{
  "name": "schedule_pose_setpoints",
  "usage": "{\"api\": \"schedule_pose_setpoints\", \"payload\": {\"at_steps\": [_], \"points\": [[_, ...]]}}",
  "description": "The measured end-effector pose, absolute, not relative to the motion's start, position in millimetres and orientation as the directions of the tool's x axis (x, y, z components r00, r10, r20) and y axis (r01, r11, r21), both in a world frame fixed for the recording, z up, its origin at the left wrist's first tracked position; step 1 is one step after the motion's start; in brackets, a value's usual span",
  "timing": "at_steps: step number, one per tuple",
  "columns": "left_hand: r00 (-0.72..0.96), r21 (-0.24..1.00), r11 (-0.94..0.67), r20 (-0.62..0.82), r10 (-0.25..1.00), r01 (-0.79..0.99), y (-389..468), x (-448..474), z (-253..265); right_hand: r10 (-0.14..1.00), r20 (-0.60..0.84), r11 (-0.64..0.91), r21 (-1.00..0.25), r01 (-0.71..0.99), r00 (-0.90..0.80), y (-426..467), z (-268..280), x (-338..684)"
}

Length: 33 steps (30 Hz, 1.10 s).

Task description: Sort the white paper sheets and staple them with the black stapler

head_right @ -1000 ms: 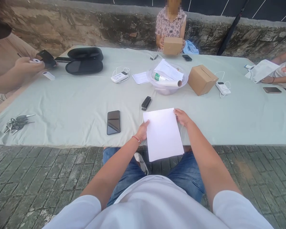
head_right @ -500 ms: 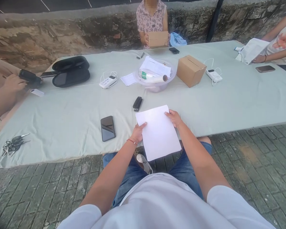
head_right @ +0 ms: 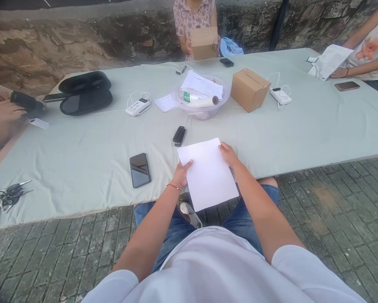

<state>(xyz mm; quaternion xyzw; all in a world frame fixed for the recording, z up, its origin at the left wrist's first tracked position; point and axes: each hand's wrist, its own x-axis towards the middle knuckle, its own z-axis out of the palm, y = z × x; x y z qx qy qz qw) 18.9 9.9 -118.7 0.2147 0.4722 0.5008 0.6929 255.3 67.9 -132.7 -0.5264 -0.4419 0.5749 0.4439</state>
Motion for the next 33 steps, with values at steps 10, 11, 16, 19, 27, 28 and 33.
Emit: {"api": "schedule_pose_setpoints", "payload": {"at_steps": [10, 11, 16, 19, 27, 28, 33], "points": [[0.127, 0.750, 0.451, -0.450, 0.884, -0.483, 13.2, 19.3, -116.7, 0.977, -0.206, -0.206, -0.979, 0.002, -0.063, 83.3, -120.7, 265.4], [0.138, 0.747, 0.458, -0.451, 0.882, -0.481, 13.5, 18.9, -117.0, 0.981, -0.181, -0.178, -0.983, 0.042, -0.076, 88.7, -117.7, 267.5], [0.156, 0.745, 0.483, -0.468, 0.870, -0.461, 14.4, 18.0, -118.9, 0.938, -0.197, -0.051, -0.892, 0.450, -0.284, 117.4, -95.1, 275.3], [0.167, 0.748, 0.472, -0.449, 0.878, -0.467, 14.2, 18.1, -119.3, 0.917, -0.230, 0.015, -0.795, 0.607, -0.324, 128.3, -82.5, 275.0], [0.138, 0.730, 0.496, -0.494, 0.859, -0.470, 12.7, 16.6, -115.6, 0.887, -0.286, -0.003, -0.789, 0.615, -0.363, 132.8, -81.6, 275.6], [0.125, 0.729, 0.492, -0.497, 0.858, -0.476, 12.7, 17.0, -114.9, 0.888, -0.290, -0.035, -0.816, 0.576, -0.357, 131.4, -83.9, 276.0], [0.093, 0.703, 0.527, -0.556, 0.826, -0.477, 15.2, 21.1, -109.7, 0.886, -0.339, -0.227, -0.911, 0.344, -0.315, 123.1, -96.7, 275.5]]}}
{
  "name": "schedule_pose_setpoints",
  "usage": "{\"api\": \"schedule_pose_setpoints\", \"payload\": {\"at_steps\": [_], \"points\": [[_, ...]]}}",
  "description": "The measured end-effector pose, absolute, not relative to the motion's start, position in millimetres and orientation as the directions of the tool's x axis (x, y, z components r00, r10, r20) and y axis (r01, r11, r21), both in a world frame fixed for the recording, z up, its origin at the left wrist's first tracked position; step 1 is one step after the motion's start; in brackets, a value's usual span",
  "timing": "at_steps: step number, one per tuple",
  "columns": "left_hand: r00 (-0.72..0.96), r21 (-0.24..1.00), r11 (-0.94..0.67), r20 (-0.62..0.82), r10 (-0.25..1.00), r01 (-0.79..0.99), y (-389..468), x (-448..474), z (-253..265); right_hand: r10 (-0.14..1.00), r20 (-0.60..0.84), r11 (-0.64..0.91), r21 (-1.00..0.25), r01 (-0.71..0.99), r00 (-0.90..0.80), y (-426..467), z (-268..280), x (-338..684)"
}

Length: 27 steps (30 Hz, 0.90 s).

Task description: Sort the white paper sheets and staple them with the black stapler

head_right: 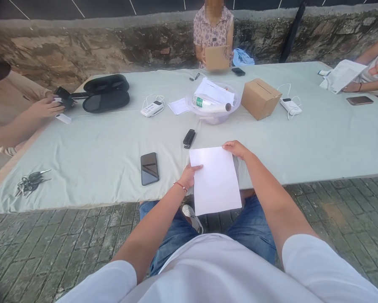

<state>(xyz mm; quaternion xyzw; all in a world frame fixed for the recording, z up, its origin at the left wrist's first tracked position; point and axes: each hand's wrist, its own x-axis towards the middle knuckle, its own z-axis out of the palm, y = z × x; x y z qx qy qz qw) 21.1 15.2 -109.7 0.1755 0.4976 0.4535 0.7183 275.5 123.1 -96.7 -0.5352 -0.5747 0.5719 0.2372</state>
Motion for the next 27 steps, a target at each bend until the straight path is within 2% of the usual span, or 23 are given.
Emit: {"api": "schedule_pose_setpoints", "payload": {"at_steps": [2, 5, 14, 20, 24, 27], "points": [[0.098, 0.699, 0.549, -0.575, 0.812, -0.458, 19.1, 19.8, -105.9, 0.904, -0.321, -0.227, -0.920, 0.320, -0.283, 122.0, -101.3, 274.2], [0.101, 0.723, 0.509, -0.529, 0.843, -0.468, 28.5, 11.5, -100.6, 0.931, -0.257, -0.161, -0.927, 0.338, -0.261, 121.0, -105.9, 269.8], [0.034, 0.776, 0.463, -0.498, 0.867, -0.428, 44.1, -5.7, -108.6, 0.936, -0.178, -0.035, -0.906, 0.422, -0.303, 110.0, -96.0, 252.1], [0.082, 0.776, 0.433, -0.449, 0.890, -0.459, 36.4, -6.3, -115.7, 0.934, -0.146, 0.033, -0.874, 0.485, -0.327, 112.6, -87.8, 251.3], [0.098, 0.767, 0.436, -0.446, 0.890, -0.471, 36.1, -8.6, -116.9, 0.938, -0.130, 0.136, -0.717, 0.684, -0.322, 119.4, -81.1, 243.0], [0.101, 0.778, 0.426, -0.431, 0.897, -0.461, 36.2, -8.6, -116.7, 0.923, -0.011, 0.311, -0.567, 0.763, -0.385, 121.1, -71.2, 216.9]]}}
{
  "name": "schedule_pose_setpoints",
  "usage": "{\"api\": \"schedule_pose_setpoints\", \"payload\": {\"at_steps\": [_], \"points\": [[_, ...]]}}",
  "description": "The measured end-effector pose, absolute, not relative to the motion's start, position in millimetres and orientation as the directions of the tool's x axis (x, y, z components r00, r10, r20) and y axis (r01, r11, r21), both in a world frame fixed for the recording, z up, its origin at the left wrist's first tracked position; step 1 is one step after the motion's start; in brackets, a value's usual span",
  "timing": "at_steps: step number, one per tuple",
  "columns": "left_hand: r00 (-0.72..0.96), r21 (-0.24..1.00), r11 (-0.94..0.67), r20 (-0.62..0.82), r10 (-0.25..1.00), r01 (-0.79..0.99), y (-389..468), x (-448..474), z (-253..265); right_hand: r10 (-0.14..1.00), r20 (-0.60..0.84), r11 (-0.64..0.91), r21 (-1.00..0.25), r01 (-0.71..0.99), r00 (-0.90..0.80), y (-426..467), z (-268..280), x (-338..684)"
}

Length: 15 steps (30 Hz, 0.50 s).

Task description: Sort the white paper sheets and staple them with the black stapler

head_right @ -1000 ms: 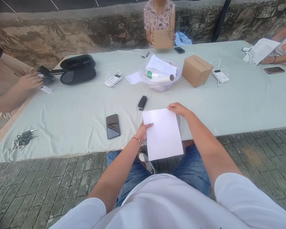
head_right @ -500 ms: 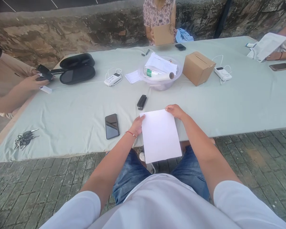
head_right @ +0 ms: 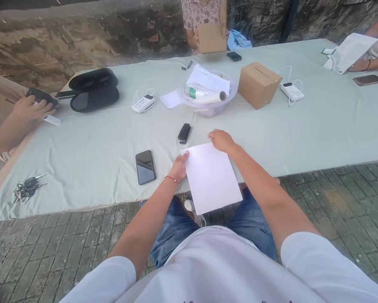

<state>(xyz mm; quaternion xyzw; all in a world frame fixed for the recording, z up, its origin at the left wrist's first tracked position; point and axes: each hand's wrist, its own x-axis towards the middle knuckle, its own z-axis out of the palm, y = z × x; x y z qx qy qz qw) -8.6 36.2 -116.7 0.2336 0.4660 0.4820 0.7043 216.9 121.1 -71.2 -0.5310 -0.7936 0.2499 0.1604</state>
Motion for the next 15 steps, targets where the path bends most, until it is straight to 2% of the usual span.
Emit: {"api": "schedule_pose_setpoints", "payload": {"at_steps": [4, 7, 9, 11, 15], "points": [[0.113, 0.786, 0.427, -0.424, 0.899, -0.448, 35.9, -7.0, -114.9, 0.797, 0.106, 0.560, -0.496, 0.664, -0.594, 113.4, -62.1, 163.7], [0.112, 0.792, 0.413, -0.409, 0.906, -0.450, 36.3, -6.3, -115.4, 0.711, 0.030, 0.637, -0.451, 0.625, -0.703, 105.2, -61.3, 131.7], [0.108, 0.794, 0.399, -0.397, 0.912, -0.458, 37.0, -6.3, -117.2, 0.683, -0.009, 0.660, -0.422, 0.622, -0.730, 101.6, -61.7, 119.1], [0.110, 0.793, 0.395, -0.390, 0.914, -0.464, 37.6, -6.5, -119.5, 0.703, -0.002, 0.649, -0.407, 0.643, -0.711, 100.2, -62.3, 112.7], [0.090, 0.794, 0.398, -0.405, 0.910, -0.460, 37.4, -7.2, -122.1, 0.684, -0.058, 0.641, -0.430, 0.636, -0.728, 103.3, -65.7, 118.2]]}}
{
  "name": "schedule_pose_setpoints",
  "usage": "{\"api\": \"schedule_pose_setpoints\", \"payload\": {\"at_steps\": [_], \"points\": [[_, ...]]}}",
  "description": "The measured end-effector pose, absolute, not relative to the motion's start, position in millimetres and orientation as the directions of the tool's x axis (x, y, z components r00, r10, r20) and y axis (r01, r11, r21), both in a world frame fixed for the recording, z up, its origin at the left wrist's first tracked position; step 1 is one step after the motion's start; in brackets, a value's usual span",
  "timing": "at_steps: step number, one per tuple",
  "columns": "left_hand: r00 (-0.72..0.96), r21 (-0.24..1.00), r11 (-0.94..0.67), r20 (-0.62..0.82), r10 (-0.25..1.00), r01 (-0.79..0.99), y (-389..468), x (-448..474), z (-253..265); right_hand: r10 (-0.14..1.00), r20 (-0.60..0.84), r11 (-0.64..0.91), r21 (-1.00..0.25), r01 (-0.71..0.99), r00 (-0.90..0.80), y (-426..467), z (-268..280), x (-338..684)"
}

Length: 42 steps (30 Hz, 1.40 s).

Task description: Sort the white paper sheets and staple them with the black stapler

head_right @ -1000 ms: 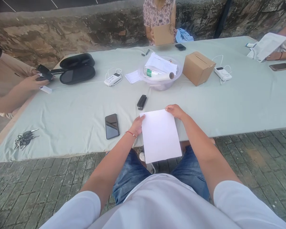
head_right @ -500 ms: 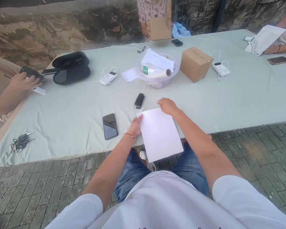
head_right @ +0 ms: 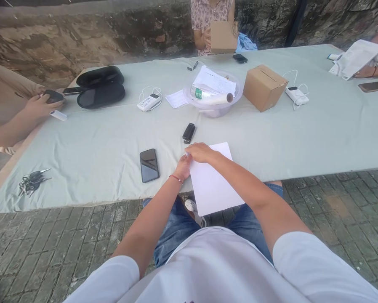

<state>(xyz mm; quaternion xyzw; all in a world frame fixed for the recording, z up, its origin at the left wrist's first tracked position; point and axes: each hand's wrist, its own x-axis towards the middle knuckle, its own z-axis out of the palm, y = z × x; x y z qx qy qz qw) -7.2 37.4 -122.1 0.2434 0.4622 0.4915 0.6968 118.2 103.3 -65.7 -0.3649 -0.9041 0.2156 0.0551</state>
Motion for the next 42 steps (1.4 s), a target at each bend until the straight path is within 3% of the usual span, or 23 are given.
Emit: {"api": "schedule_pose_setpoints", "payload": {"at_steps": [4, 7, 10, 12, 14, 17, 20, 24, 28, 34, 39, 42], "points": [[0.060, 0.794, 0.386, -0.408, 0.911, -0.470, 35.8, -6.6, -122.2, 0.768, -0.049, 0.563, -0.423, 0.710, -0.639, 113.2, -71.8, 152.2], [0.049, 0.792, 0.383, -0.412, 0.910, -0.475, 35.4, -5.8, -122.5, 0.789, -0.133, 0.500, -0.426, 0.754, -0.599, 120.0, -75.1, 188.7], [0.046, 0.786, 0.387, -0.419, 0.907, -0.481, 35.6, -5.8, -123.0, 0.840, -0.113, 0.412, -0.507, 0.757, -0.532, 121.4, -78.0, 224.5], [0.049, 0.782, 0.394, -0.425, 0.904, -0.482, 35.6, -6.3, -122.9, 0.886, -0.110, 0.291, -0.623, 0.726, -0.449, 118.9, -81.6, 244.2], [0.054, 0.781, 0.403, -0.432, 0.900, -0.476, 35.7, -7.1, -122.7, 0.919, -0.174, 0.086, -0.788, 0.609, -0.355, 113.7, -87.2, 257.5], [0.045, 0.780, 0.405, -0.438, 0.898, -0.477, 36.4, -8.0, -122.6, 0.935, -0.260, -0.200, -0.949, 0.245, -0.243, 101.5, -96.8, 262.0], [0.023, 0.779, 0.390, -0.436, 0.900, -0.491, 37.0, -8.6, -123.2, 0.923, -0.298, -0.317, -0.947, -0.043, -0.244, 86.5, -104.2, 253.6], [0.008, 0.785, 0.391, -0.442, 0.897, -0.481, 36.8, -8.9, -122.1, 0.858, -0.395, -0.459, -0.877, -0.144, -0.329, 71.5, -112.6, 244.2], [-0.035, 0.832, 0.375, -0.425, 0.905, -0.408, 38.4, -11.4, -118.5, 0.857, -0.427, -0.479, -0.866, -0.142, -0.289, 66.2, -119.5, 244.5], [-0.185, 0.949, 0.181, -0.233, 0.955, -0.258, 46.4, -19.1, -121.4, 0.859, -0.401, -0.450, -0.888, -0.095, -0.320, 66.7, -120.3, 245.6], [-0.323, 0.993, 0.087, -0.055, 0.945, 0.085, 45.7, -14.8, -127.7, 0.949, -0.243, -0.217, -0.966, 0.143, -0.201, 75.6, -117.8, 241.6], [-0.362, 0.916, 0.118, 0.031, 0.932, 0.383, 41.9, -8.4, -128.3, 0.978, -0.181, -0.148, -0.955, 0.257, -0.109, 80.8, -118.1, 240.9]]}}
